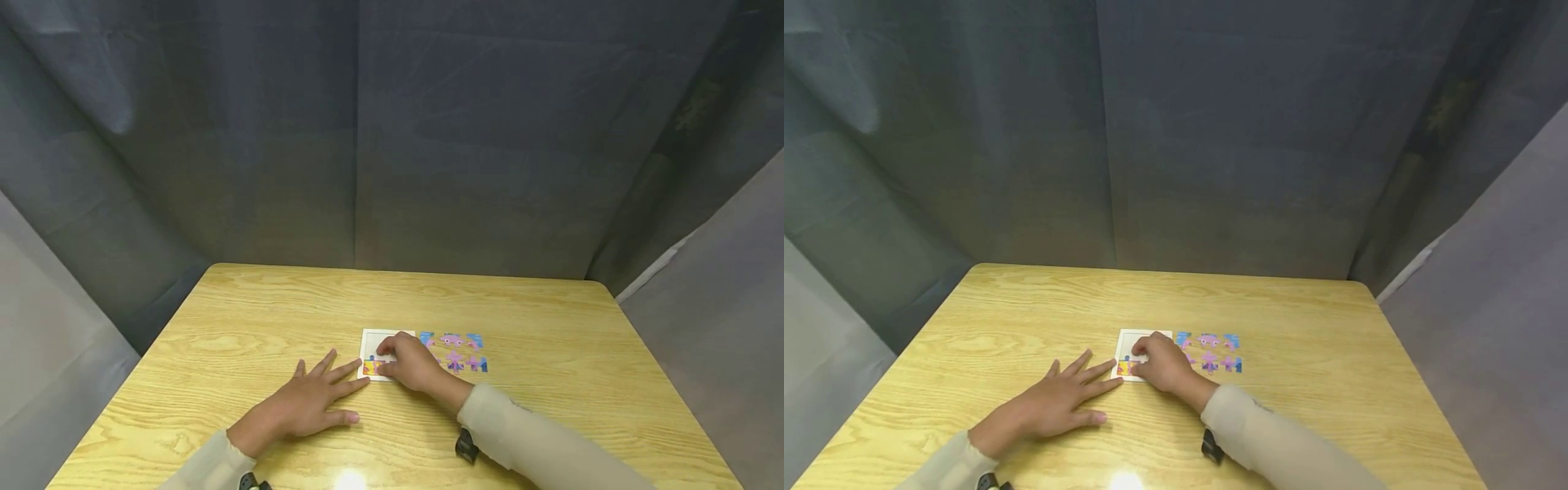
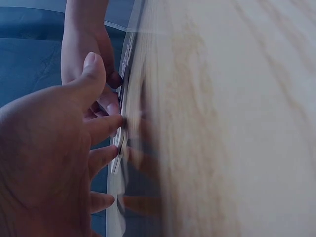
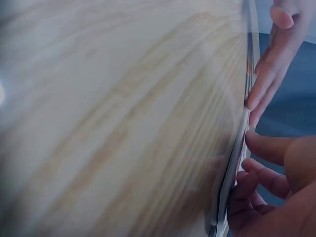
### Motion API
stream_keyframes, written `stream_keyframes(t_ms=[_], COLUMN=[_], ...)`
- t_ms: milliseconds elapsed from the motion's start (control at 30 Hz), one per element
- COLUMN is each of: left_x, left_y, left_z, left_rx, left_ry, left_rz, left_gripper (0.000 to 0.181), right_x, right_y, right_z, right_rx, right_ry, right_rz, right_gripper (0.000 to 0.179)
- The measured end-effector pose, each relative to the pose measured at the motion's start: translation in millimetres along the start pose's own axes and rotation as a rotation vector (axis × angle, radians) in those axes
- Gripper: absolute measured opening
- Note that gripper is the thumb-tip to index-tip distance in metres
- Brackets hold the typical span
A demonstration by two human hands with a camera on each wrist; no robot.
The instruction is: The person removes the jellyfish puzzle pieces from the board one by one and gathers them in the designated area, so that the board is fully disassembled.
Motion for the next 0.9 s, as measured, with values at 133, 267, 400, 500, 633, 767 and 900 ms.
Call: stream_keyframes(t_ms=[133,267,400,500,633,767,900], left_x=[-0.9,-1.0,0.1,2.1,3.7,3.3,2.0], left_y=[-0.9,-1.0,-0.1,1.2,2.1,1.5,0.9], left_z=[-1.1,-1.1,0.0,1.1,1.9,1.4,0.5], left_rx=[0.006,0.007,0.008,0.012,0.018,0.019,0.017], left_ry=[-0.009,-0.009,-0.003,-0.011,-0.02,-0.023,-0.029], left_rz=[-0.002,0.003,0.002,-0.007,-0.016,-0.015,-0.007], left_gripper=[0.07,0.07,0.07,0.07,0.07,0.07,0.07], right_x=[0,3,6,8,9,9,9], right_y=[1.7,2.1,2.3,2.2,2.2,3.3,4.6], right_z=[3,3,3,3,2,1,1], right_rx=[-0.004,0.005,0.014,0.015,0.013,0.004,-0.013], right_ry=[-0.045,-0.058,-0.059,-0.05,-0.029,0.004,0.035], right_rz=[0.01,0.003,-0.001,-0.002,-0.012,-0.03,-0.044], right_gripper=[0.028,0.019,0.015,0.015,0.015,0.015,0.016])
Point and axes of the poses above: each hand's wrist, its own y-axis towards the middle knuckle, its own z-axis out of the palm, x = y × z, the point moved 5 cm from there along y, towards the middle knuckle, and after that the axes turned 15 degrees about x, right-handed, at the moved point
